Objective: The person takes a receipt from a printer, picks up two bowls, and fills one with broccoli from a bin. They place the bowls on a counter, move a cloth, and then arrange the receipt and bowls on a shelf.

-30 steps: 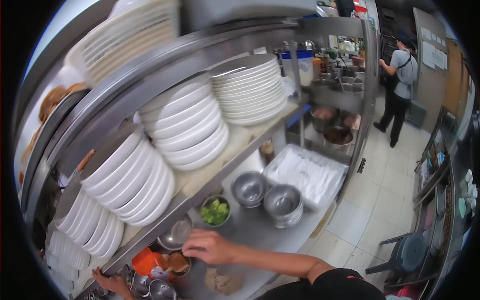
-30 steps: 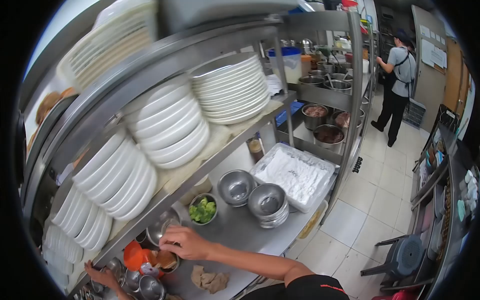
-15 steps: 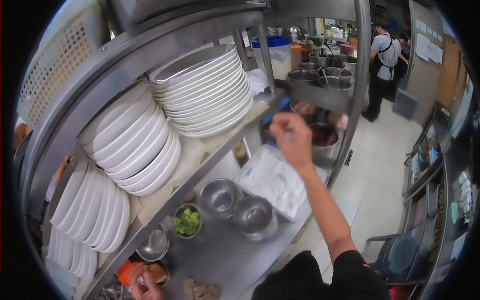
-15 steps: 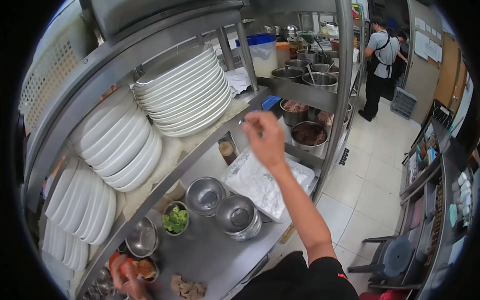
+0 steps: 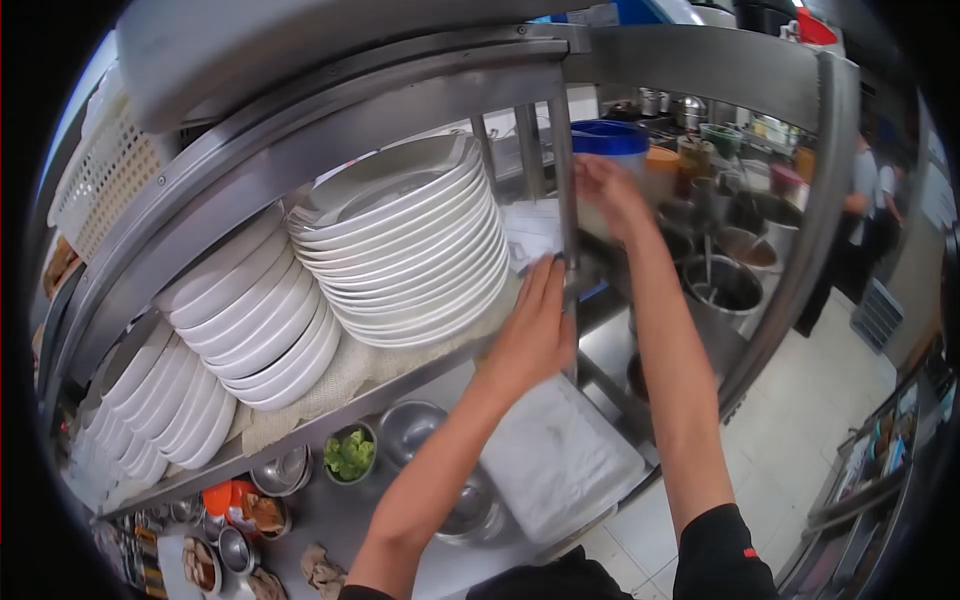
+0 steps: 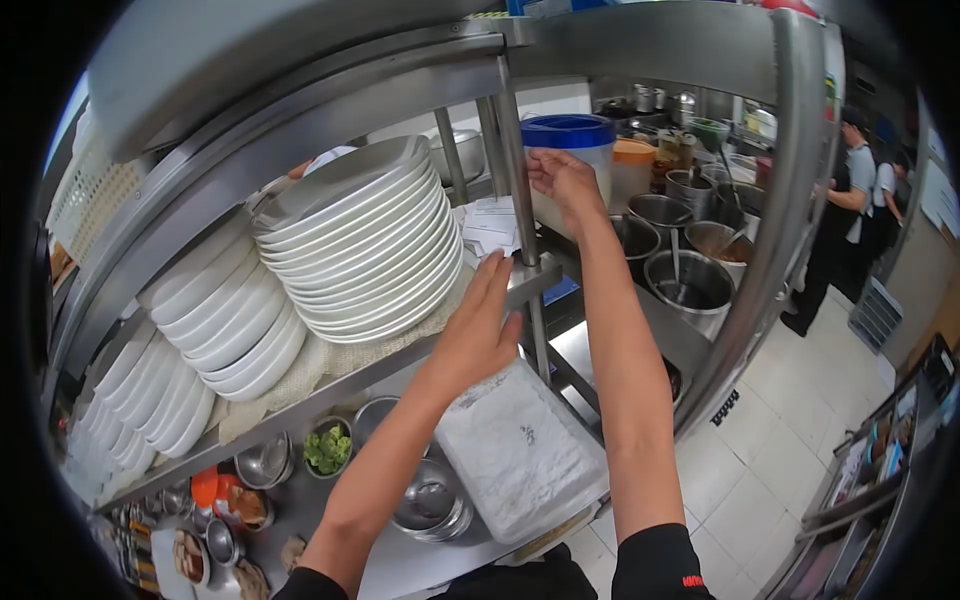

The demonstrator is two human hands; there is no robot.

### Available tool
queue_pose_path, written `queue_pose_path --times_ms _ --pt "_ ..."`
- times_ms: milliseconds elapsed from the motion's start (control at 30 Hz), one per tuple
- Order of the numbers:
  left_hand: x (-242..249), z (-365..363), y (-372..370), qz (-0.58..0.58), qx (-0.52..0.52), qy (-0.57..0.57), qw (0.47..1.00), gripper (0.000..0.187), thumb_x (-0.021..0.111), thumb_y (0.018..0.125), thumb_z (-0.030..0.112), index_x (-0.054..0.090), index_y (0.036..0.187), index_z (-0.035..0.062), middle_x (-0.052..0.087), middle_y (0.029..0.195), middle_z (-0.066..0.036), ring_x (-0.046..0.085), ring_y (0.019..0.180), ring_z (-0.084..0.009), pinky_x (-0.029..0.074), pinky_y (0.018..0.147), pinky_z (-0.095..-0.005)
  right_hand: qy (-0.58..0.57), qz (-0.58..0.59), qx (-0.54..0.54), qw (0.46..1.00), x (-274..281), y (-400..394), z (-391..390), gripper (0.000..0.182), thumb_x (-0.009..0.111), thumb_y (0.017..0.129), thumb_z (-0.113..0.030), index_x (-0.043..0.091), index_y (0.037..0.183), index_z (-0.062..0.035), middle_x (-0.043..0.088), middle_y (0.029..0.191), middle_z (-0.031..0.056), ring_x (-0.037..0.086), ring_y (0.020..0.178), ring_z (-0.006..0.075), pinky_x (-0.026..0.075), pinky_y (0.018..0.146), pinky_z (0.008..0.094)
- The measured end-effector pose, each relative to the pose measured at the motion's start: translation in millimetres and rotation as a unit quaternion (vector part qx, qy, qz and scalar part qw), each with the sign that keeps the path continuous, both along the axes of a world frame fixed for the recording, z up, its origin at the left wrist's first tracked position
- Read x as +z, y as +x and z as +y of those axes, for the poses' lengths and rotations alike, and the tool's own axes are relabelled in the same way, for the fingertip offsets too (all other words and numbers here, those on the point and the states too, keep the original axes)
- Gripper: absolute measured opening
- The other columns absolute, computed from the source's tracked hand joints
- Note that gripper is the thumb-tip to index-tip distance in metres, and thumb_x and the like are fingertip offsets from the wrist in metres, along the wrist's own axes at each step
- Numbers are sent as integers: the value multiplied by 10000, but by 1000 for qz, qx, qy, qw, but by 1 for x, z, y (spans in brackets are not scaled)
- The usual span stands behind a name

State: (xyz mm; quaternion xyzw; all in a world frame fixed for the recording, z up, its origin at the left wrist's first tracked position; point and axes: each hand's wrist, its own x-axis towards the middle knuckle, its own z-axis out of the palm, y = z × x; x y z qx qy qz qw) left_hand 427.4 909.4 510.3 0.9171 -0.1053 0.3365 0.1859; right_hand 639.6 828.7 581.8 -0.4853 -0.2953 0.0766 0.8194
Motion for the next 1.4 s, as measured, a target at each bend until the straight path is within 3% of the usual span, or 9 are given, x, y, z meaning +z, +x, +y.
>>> queue_pose_path --times_ms 67,167,267,367,533,700,900,1267,1400 --pt "-5 11 39 5 71 23 997 656 577 810 77 271 1361 -106 233 1442 -304 233 1356 -425 237 1115 -419 30 45 92 994 -4 18 11 251 484 950 -192 625 1077 -28 626 928 57 564 881 147 445 841 307" --pt "-8 15 63 37 139 21 989 743 608 803 177 232 1369 -124 196 1450 -323 190 1366 -445 196 1125 -457 -93 60 210 971 -13 45 26 300 531 912 -183 592 1166 -34 607 1105 70 565 1011 179 449 873 336" --pt "-10 15 70 66 178 44 981 816 621 801 288 216 1384 -113 201 1457 -309 191 1370 -435 196 1120 -475 -174 -12 159 972 -19 43 33 268 575 875 -221 642 1067 -46 624 923 48 568 841 145 453 750 297" --pt "-11 15 76 87 199 32 976 891 631 792 392 205 1396 -106 209 1461 -299 196 1373 -423 206 1114 -482 -182 -67 179 964 -21 50 36 267 652 814 -155 665 1056 -42 641 925 58 579 819 147 468 710 299" --pt "-10 9 76 94 226 56 968 990 674 748 474 200 1405 -95 239 1456 -291 220 1373 -403 234 1104 -480 -266 -224 147 926 -15 58 36 349 749 699 -69 690 1041 -32 674 1009 96 613 910 163 489 781 289" --pt "-10 11 78 86 213 32 973 1014 716 704 463 227 1402 -86 290 1430 -293 274 1350 -407 259 1097 -457 -406 -385 96 823 -8 66 34 502 825 610 -238 689 1066 -77 631 1149 127 575 1076 252 431 946 347" --pt "-7 13 76 125 215 12 969 1024 725 687 433 210 1420 -62 279 1455 -257 269 1368 -350 239 1106 -464 -472 -389 70 788 1 55 30 616 845 560 -281 664 1132 -147 601 1203 125 560 1113 280 414 983 364" --pt "-6 13 77 136 206 -16 969 1010 725 691 412 209 1425 -52 292 1459 -221 255 1380 -316 220 1115 -458 -476 -338 121 803 -7 69 37 663 859 538 -181 640 1163 -160 604 1198 135 554 1124 278 444 954 365" --pt "-5 13 77 140 218 -6 966 991 724 692 410 236 1409 -70 301 1451 -230 267 1374 -318 238 1108 -454 -503 -479 38 718 -2 61 33 647 847 555 -162 638 1168 -154 603 1205 133 549 1138 279 443 961 361"
